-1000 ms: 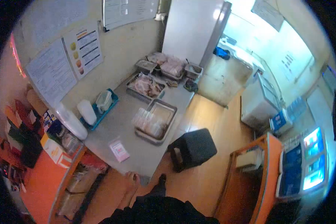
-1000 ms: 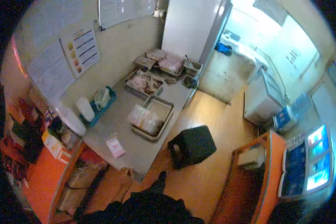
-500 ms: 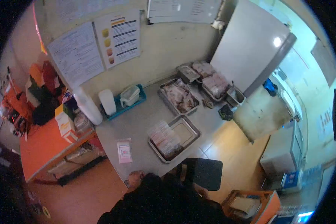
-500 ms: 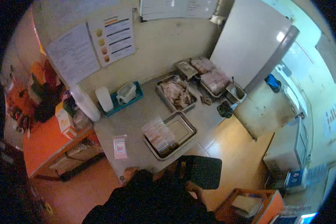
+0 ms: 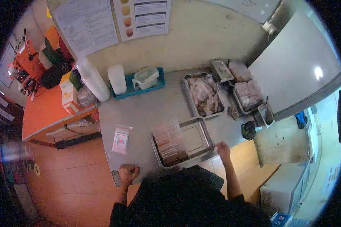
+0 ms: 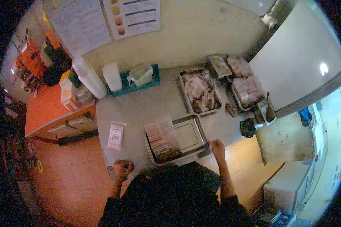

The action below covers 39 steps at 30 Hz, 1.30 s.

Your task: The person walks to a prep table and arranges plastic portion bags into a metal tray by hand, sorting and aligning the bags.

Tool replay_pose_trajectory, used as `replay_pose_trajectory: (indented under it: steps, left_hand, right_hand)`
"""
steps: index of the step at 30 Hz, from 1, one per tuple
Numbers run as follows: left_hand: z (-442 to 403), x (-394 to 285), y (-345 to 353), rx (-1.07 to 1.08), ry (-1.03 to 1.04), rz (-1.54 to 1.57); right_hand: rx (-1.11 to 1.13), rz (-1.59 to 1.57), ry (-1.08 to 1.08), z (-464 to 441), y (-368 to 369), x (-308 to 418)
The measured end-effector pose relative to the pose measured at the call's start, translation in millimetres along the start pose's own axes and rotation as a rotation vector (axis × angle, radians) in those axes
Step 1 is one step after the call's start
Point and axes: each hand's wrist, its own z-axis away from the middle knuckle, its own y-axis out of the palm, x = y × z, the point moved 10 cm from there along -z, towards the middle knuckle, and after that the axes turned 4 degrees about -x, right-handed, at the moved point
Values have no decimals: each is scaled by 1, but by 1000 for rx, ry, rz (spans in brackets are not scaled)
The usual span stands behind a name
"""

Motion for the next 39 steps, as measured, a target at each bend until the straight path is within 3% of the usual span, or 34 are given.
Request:
replay_pose_trajectory:
  steps: [3,9,10,12,16,18,19,20,23,26,29,31,32,33,35,37,38,39]
  left_hand:
    - [-2,-14,-9,-77,-22,-60]
    - [12,-13,-18,-278,-143,-105]
    - [11,-12,-19,-283,-190,-138]
    - [12,-11,-18,-288,-203,-114]
    - [22,9,-15,-374,-284,-105]
    - [25,19,-13,-372,-327,-162]
    - [24,21,-12,-343,-369,-205]
    - [24,19,-10,-342,-375,-216]
    - [28,1,-23,-518,-307,-231]
    - [28,7,-19,-476,-296,-237]
    - [35,6,-6,-561,-270,-240]
    - [50,-2,-8,-726,-272,-218]
    - [49,16,11,-617,-310,31]
    - [42,-1,16,-607,-301,40]
    - [32,-37,43,-482,-545,644]
    - [25,-86,51,-417,-530,682]
    - [22,-100,59,-363,-517,713]
    - [21,-102,65,-351,-512,716]
  right_hand:
    - [-44,-9,78,-65,7,-5]
    - [109,-452,558,-146,70,-4]
    - [122,-441,548,-166,76,-14]
    - [-55,-572,420,-191,74,-38]
    - [-141,-457,252,-208,47,-28]
    - [-73,-490,212,-221,34,-43]
    - [-25,-508,190,-217,31,-40]
    - [-141,-532,181,-208,18,-45]
    - [-43,-550,90,-179,-1,-27]
    - [-74,-539,167,-152,-15,-54]
    - [-105,-445,191,-114,-45,-63]
    - [-115,-403,169,-85,-60,-42]
    - [-90,-385,214,-71,-63,-34]
    - [-62,-367,263,-63,-68,-36]
    - [2,-317,302,-63,-80,-47]
    - [24,27,216,-64,-98,-50]
    - [13,28,223,-63,-103,-51]
    - [-60,171,58,-66,-111,-30]
